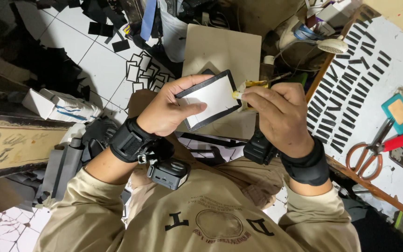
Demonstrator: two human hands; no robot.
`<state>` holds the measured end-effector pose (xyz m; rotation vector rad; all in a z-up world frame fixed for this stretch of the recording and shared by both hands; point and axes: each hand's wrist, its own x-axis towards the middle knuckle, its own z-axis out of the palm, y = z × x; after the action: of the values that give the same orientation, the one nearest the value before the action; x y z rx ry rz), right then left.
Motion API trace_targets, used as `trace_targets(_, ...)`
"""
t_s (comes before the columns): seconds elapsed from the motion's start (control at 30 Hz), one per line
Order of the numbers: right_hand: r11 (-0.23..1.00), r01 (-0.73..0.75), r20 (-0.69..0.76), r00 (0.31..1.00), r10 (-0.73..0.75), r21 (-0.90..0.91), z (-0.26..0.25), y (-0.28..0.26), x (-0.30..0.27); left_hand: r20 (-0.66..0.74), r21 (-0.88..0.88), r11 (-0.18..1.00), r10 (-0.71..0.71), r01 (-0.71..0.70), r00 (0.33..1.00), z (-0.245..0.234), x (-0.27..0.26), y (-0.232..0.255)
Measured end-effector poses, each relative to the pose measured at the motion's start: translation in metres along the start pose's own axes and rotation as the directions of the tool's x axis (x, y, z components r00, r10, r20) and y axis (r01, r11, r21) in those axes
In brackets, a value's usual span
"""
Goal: The person applies glue to the edges of small leather pieces using a stick applicator.
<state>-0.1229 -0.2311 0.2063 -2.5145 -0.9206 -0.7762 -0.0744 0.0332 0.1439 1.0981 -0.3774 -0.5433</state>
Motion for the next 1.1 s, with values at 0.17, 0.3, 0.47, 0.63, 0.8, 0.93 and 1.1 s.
trace_targets(0.17, 0.999, 0.013, -0.033, 0.999, -0.014, -0.031, 0.000, 0.002, 0.004, 0.017, -0.008, 1.000, -0.019, 0.019, 1.000, 0.003, 0.000, 0.000)
trace_targets(0.3, 0.999, 0.027, -0.033, 0.999, -0.028, -0.025, 0.001, 0.002, 0.005, 0.014, -0.002, 1.000, -0.010, 0.010, 1.000, 0.003, -0.002, 0.002)
trace_targets(0.47, 0.998, 0.049, -0.007, 0.999, -0.050, -0.026, 0.003, 0.003, -0.005, 0.004, -0.018, 0.999, -0.028, 0.028, 1.000, 0.001, -0.003, 0.004)
trace_targets(0.63, 0.999, 0.037, -0.022, 0.999, -0.038, -0.038, 0.000, -0.002, 0.006, 0.024, 0.014, 1.000, -0.020, 0.020, 1.000, 0.005, -0.001, 0.000)
trace_targets(0.8, 0.998, 0.049, 0.015, 0.999, -0.048, -0.028, 0.001, -0.002, 0.002, -0.001, 0.018, 0.999, -0.031, 0.031, 1.000, 0.003, -0.003, 0.002)
trace_targets(0.93, 0.999, 0.028, 0.037, 0.999, -0.026, -0.040, 0.001, -0.001, -0.004, 0.006, 0.018, 1.000, -0.024, 0.024, 1.000, 0.001, -0.003, 0.001)
trace_targets(1.1, 0.999, 0.033, -0.025, 0.999, -0.034, -0.026, 0.001, -0.006, 0.008, 0.037, 0.046, 0.999, -0.012, 0.010, 0.999, 0.004, -0.002, -0.003)
